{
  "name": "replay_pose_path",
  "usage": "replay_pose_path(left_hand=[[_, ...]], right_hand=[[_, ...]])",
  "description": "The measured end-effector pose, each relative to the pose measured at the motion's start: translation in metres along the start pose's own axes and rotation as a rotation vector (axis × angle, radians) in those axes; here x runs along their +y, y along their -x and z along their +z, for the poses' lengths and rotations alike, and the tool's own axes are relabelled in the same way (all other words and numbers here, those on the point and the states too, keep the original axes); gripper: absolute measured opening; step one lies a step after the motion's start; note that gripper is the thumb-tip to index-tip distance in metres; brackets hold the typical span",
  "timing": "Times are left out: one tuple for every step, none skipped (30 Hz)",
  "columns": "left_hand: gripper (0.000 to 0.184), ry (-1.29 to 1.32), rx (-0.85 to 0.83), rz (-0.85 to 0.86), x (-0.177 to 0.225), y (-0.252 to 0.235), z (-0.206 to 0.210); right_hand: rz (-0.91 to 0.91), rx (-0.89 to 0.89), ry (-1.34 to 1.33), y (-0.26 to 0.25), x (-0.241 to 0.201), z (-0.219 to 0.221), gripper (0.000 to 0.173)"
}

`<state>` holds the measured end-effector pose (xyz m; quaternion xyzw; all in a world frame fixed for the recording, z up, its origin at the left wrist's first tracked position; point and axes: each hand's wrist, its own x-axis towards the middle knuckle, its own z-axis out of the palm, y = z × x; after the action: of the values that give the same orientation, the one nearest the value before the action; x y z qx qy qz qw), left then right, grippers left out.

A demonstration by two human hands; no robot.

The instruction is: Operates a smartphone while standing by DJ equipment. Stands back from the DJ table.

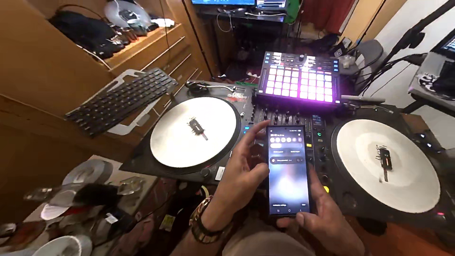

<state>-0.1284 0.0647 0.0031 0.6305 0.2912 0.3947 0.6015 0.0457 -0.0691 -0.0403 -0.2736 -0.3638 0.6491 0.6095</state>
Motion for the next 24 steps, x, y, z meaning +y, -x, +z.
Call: replay_pose_path(left_hand=[[0.075,0.001,-0.001,-0.002,0.0,0.001,-0.003],[0.075,0.005,-0.004,0.0,0.0,0.002,-0.006],[0.076,0.005,-0.008,0.005,-0.001,0.002,-0.008],[0.076,0.003,-0.011,0.01,-0.001,0.003,-0.01],[0.077,0.0,-0.009,0.014,-0.001,0.003,-0.011],[0.077,-0.004,-0.003,0.014,-0.002,0.004,-0.012],[0.078,-0.011,0.008,0.011,-0.001,0.004,-0.011],[0.079,-0.019,0.026,0.008,-0.001,0.004,-0.01],[0.079,-0.03,0.05,0.009,-0.001,0.004,-0.008],[0.079,-0.048,0.079,0.013,-0.003,0.003,-0.004],[0.081,-0.076,0.108,0.017,-0.005,0.002,0.0],[0.083,-0.102,0.129,0.017,-0.006,0.002,0.003],[0.086,-0.118,0.14,0.014,-0.006,0.002,0.007],[0.088,-0.131,0.142,0.009,-0.006,0.002,0.01],[0.09,-0.136,0.135,0.002,-0.005,0.002,0.012],[0.088,-0.138,0.116,-0.001,-0.004,0.002,0.012],[0.085,-0.137,0.092,-0.003,-0.002,0.002,0.012],[0.083,-0.135,0.073,-0.004,-0.002,0.001,0.012],[0.08,-0.146,0.068,0.004,-0.001,0.001,0.013],[0.077,-0.165,0.08,0.02,-0.001,0.0,0.016],[0.07,-0.187,0.104,0.048,-0.001,-0.002,0.019],[0.059,-0.205,0.133,0.08,-0.001,-0.003,0.021],[0.045,-0.234,0.164,0.095,-0.001,-0.004,0.024],[0.03,-0.249,0.185,0.095,0.0,-0.004,0.027]], right_hand=[[0.0,-0.001,0.007,-0.001,0.001,0.002,0.11],[-0.002,0.002,0.019,-0.002,0.003,0.004,0.11],[-0.004,0.003,0.032,-0.003,0.005,0.006,0.109],[-0.008,0.002,0.032,-0.004,0.007,0.008,0.108],[-0.006,-0.003,0.014,-0.005,0.008,0.009,0.106],[-0.003,-0.007,-0.002,-0.005,0.009,0.011,0.104],[-0.002,-0.009,-0.01,-0.005,0.01,0.012,0.103],[-0.003,-0.005,-0.006,-0.005,0.01,0.013,0.103],[-0.006,0.0,0.003,-0.005,0.01,0.014,0.104],[-0.014,0.003,0.016,-0.005,0.011,0.014,0.105],[-0.021,0.004,0.032,-0.005,0.012,0.014,0.105],[-0.026,0.007,0.039,-0.005,0.012,0.014,0.106],[-0.028,0.01,0.041,-0.005,0.012,0.014,0.106],[-0.031,0.013,0.049,-0.004,0.011,0.014,0.107],[-0.036,0.013,0.063,-0.002,0.01,0.013,0.108],[-0.042,0.015,0.071,-0.001,0.009,0.013,0.109],[-0.046,0.017,0.073,0.002,0.008,0.011,0.109],[-0.05,0.016,0.058,0.004,0.007,0.01,0.109],[-0.053,0.014,0.038,0.006,0.007,0.008,0.109],[-0.056,0.008,0.027,0.008,0.007,0.007,0.109],[-0.057,0.003,0.027,0.009,0.006,0.005,0.109],[-0.051,0.004,0.033,0.011,0.005,0.004,0.109],[-0.041,0.011,0.05,0.013,0.003,0.003,0.109],[-0.026,0.024,0.064,0.016,0.002,0.002,0.108]])
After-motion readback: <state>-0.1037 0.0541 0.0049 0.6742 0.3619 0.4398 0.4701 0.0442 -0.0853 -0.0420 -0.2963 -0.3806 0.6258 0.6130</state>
